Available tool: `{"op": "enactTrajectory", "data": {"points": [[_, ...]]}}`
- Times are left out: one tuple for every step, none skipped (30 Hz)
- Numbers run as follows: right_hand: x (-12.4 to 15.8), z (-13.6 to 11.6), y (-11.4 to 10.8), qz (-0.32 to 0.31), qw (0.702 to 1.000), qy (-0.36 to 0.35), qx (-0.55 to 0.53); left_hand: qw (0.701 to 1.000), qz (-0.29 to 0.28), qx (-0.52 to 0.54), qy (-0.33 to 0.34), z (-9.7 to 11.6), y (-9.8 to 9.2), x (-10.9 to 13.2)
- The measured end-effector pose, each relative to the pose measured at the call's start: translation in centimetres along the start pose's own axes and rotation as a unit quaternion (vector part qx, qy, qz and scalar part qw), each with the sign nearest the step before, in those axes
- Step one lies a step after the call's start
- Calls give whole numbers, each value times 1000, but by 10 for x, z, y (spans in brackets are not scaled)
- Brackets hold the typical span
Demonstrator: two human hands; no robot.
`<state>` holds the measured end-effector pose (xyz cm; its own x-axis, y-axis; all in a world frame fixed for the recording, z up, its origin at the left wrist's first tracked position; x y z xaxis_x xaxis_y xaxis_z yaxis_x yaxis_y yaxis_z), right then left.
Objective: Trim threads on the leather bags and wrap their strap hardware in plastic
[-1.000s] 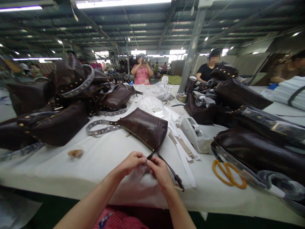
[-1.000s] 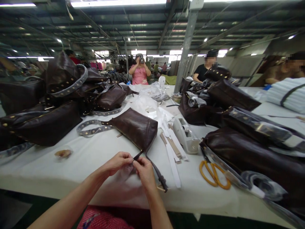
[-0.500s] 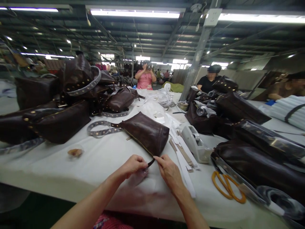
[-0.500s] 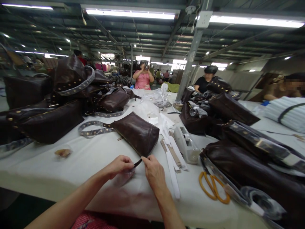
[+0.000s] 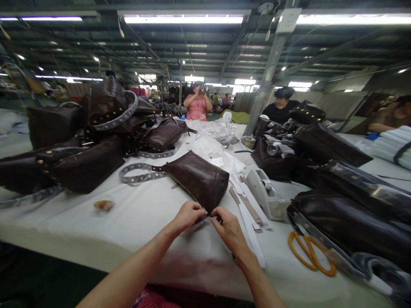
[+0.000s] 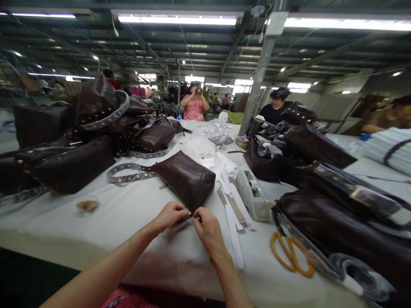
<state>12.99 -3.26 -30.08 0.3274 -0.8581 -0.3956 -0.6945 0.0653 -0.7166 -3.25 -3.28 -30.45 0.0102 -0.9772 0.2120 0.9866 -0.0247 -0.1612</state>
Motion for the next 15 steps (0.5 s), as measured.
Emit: {"op": "enactTrajectory", "data": {"points": [[0,1,-1,-1,1000,3,-7,1000,10,-11,6,2,1,-3],[0,2,-1,-4,1000,6,-12,1000,17,-18,10,2,1,-5],[0,2,-1,-10,1000,5,-11,999,22,-22,14,2,2,-8],[1,3,-1,-17,1000,0,-5,999,26,-27,17,2,4,-10],[1,3,-1,-22,1000,-8,7,999,28,-30,19,1,5,-12],[2,3,-1,-25,999,-18,23,999,29,-32,22,0,6,-14],[1,1,-2,-23,998,-30,43,999,27,-30,23,-2,7,-16],[0,0,-3,-17,997,-41,68,999,22,-27,22,-3,8,-17],[-2,-3,-6,-7,994,-52,95,999,14,-21,20,-5,8,-17],[-5,-6,-9,6,990,-62,127,1000,5,-13,19,-5,8,-18],[-9,-9,-12,17,984,-75,160,1000,-5,-5,17,-6,8,-18],[-15,-12,-15,24,977,-91,192,1000,-13,3,16,-6,8,-18],[-20,-15,-16,25,969,-108,221,1000,-20,11,17,-5,7,-18],[-27,-18,-16,18,961,-125,245,999,-25,17,19,-4,5,-18],[-33,-20,-15,6,954,-141,263,999,-28,22,22,-3,4,-19]]}}
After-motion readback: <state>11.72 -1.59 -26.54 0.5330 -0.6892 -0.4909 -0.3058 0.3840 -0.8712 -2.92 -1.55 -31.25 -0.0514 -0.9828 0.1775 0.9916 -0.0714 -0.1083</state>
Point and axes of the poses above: each hand's wrist, its own x-axis away from the middle knuckle, its own y-axis out of the palm, z = x × y, the point moved 3 cm from there along -x, towards the middle knuckle, and after that the axes turned 12 degrees about x, right-handed, at the moved point
